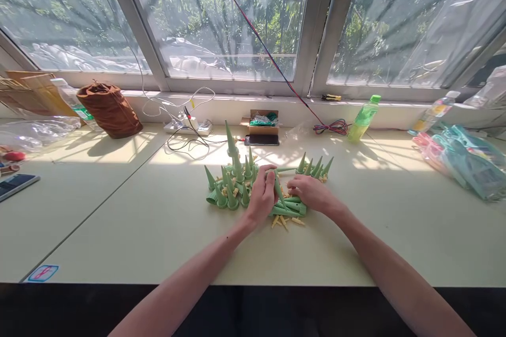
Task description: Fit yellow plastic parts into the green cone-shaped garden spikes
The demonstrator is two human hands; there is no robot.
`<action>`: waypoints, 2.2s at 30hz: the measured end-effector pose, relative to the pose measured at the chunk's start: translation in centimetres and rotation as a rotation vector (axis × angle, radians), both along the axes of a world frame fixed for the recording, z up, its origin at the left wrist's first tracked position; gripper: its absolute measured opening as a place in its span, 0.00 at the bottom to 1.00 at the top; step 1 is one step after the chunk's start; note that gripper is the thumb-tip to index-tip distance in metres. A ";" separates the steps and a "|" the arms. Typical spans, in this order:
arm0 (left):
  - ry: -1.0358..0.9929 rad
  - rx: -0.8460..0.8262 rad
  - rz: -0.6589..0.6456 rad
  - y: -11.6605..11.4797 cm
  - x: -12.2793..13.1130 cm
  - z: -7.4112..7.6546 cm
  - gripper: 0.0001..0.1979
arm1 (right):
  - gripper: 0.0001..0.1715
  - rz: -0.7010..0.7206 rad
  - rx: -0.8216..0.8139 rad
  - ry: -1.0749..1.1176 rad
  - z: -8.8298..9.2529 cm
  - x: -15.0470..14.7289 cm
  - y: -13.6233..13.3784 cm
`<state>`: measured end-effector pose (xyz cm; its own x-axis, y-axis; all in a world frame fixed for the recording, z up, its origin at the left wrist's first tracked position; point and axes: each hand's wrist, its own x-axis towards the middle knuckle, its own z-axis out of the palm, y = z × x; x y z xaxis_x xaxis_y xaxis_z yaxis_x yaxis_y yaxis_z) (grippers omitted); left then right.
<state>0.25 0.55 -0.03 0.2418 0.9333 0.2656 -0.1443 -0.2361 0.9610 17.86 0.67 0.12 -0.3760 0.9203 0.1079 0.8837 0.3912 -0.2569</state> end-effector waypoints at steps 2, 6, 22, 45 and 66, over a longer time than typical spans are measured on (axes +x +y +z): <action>-0.015 -0.018 -0.005 0.0 0.0 0.2 0.17 | 0.07 -0.001 -0.002 -0.013 0.0 0.0 0.0; -0.054 -0.055 -0.016 0.0 0.1 0.5 0.17 | 0.09 0.001 0.010 -0.027 0.1 0.0 -0.1; -0.082 -0.092 -0.010 -0.1 0.0 1.1 0.18 | 0.07 0.027 -0.047 0.066 0.4 0.3 -0.1; -0.078 -0.116 0.021 0.0 -0.3 1.4 0.17 | 0.10 0.015 0.359 0.366 0.6 -0.6 -1.0; 0.122 0.117 0.099 0.0 -0.7 1.1 0.17 | 0.13 0.156 0.455 0.416 -0.1 -1.1 -1.0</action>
<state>-0.45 0.57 1.03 0.1874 0.9186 0.3478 0.0007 -0.3542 0.9352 16.72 -0.33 0.02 -0.3442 0.6858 0.6412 0.6697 0.6580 -0.3442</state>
